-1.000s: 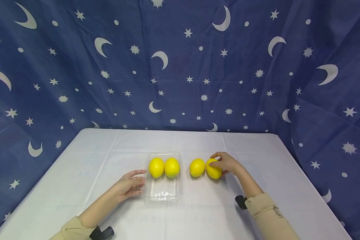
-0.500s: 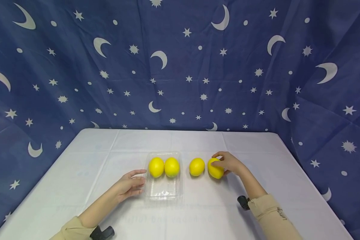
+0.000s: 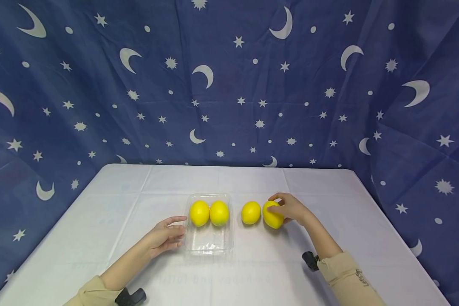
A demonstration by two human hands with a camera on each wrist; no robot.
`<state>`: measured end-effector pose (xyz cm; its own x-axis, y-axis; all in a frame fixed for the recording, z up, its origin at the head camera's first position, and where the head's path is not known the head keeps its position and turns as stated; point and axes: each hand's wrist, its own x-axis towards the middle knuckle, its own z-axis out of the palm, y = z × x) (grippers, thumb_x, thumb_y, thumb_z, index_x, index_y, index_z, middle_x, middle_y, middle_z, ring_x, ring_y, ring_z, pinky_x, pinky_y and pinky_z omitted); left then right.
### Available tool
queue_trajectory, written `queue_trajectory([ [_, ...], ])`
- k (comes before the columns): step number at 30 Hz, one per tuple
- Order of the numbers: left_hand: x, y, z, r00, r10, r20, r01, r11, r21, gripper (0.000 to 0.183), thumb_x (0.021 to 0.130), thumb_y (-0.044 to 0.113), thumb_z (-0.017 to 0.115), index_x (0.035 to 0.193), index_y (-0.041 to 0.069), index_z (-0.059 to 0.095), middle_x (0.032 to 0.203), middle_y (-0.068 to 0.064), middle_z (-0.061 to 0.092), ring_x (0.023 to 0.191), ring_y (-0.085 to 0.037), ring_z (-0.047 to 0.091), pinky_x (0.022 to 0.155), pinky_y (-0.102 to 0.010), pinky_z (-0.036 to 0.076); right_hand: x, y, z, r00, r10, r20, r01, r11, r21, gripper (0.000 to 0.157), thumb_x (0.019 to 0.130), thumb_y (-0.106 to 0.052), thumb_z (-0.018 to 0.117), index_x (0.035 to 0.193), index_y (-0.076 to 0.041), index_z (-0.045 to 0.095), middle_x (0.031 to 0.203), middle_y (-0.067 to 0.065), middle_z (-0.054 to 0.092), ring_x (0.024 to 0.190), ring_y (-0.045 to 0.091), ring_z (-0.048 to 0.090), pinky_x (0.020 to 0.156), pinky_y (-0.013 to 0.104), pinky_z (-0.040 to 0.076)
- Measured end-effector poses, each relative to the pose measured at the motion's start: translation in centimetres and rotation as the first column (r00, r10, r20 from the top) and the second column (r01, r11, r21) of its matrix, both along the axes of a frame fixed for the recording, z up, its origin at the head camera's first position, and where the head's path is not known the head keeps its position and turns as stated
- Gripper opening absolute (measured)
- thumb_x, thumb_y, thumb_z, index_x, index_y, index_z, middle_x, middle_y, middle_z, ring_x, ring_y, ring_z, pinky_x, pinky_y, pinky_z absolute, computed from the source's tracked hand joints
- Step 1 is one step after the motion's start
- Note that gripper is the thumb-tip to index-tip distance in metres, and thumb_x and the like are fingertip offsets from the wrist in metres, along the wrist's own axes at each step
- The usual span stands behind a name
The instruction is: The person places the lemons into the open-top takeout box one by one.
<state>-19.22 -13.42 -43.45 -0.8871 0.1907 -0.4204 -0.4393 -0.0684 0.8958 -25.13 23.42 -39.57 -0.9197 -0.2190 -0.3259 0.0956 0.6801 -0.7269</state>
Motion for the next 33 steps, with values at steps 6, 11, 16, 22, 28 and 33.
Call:
queue_trajectory([
  [6, 0.0, 0.0, 0.0, 1.0, 0.007, -0.002, -0.007, 1.0, -0.008, 0.047, 0.09, 0.0, 0.055, 0.135, 0.001, 0.04, 0.082, 0.003, 0.055, 0.071, -0.01, 0.054, 0.057, -0.017, 0.053, 0.4, -0.6, 0.2, 0.999, 0.016, -0.036, -0.016, 1.0, -0.01, 0.051, 0.088, -0.027, 0.065, 0.128, 0.0, 0.05, 0.123, 0.028, 0.048, 0.094, 0.028, 0.057, 0.068, 0.036, 0.059],
  [11, 0.0, 0.0, -0.1, 1.0, 0.007, -0.005, -0.007, 1.0, 0.0, 0.048, 0.09, -0.001, 0.055, 0.136, 0.001, 0.039, 0.081, 0.003, 0.055, 0.071, -0.009, 0.054, 0.057, -0.017, 0.052, 0.7, -1.2, 0.4, 0.998, 0.028, -0.058, -0.028, 1.0, -0.012, 0.051, 0.088, -0.029, 0.065, 0.128, -0.001, 0.051, 0.122, 0.026, 0.05, 0.094, 0.027, 0.057, 0.069, 0.035, 0.059],
  [16, -0.1, 0.0, -0.1, 1.0, 0.014, -0.002, -0.014, 1.0, -0.004, 0.048, 0.09, -0.001, 0.055, 0.135, 0.001, 0.04, 0.082, 0.002, 0.055, 0.072, -0.01, 0.054, 0.057, -0.018, 0.052, 1.0, -1.8, 0.8, 0.996, 0.046, -0.078, -0.047, 0.999, -0.011, 0.05, 0.088, -0.029, 0.065, 0.127, -0.001, 0.051, 0.12, 0.026, 0.051, 0.094, 0.027, 0.057, 0.069, 0.035, 0.06],
  [22, -0.1, 0.1, -0.2, 1.0, 0.024, -0.001, -0.024, 1.0, -0.013, 0.047, 0.09, -0.001, 0.056, 0.135, 0.002, 0.042, 0.083, 0.002, 0.055, 0.073, -0.011, 0.054, 0.057, -0.018, 0.053, 1.2, -2.5, 1.3, 0.994, 0.049, -0.093, -0.05, 0.999, -0.013, 0.05, 0.088, -0.031, 0.066, 0.126, -0.002, 0.052, 0.118, 0.024, 0.053, 0.093, 0.027, 0.057, 0.069, 0.035, 0.06],
  [28, 0.0, 0.1, -0.1, 1.0, 0.025, 0.001, -0.025, 1.0, -0.01, 0.046, 0.09, -0.001, 0.055, 0.134, 0.002, 0.042, 0.084, 0.002, 0.055, 0.074, -0.011, 0.054, 0.058, -0.018, 0.053, 1.4, -3.2, 1.3, 0.994, 0.05, -0.101, -0.052, 0.998, -0.018, 0.049, 0.087, -0.031, 0.067, 0.125, -0.003, 0.053, 0.118, 0.024, 0.053, 0.091, 0.025, 0.058, 0.067, 0.034, 0.06],
  [33, 0.0, 0.1, -0.2, 1.0, 0.022, 0.001, -0.022, 1.0, -0.009, 0.045, 0.09, -0.001, 0.055, 0.134, 0.002, 0.042, 0.083, 0.002, 0.055, 0.071, -0.01, 0.055, 0.057, -0.018, 0.052, 1.7, -3.8, 1.6, 0.992, 0.061, -0.111, -0.063, 0.998, -0.022, 0.046, 0.087, -0.027, 0.067, 0.123, -0.003, 0.053, 0.117, 0.024, 0.053, 0.09, 0.024, 0.058, 0.067, 0.034, 0.06],
])
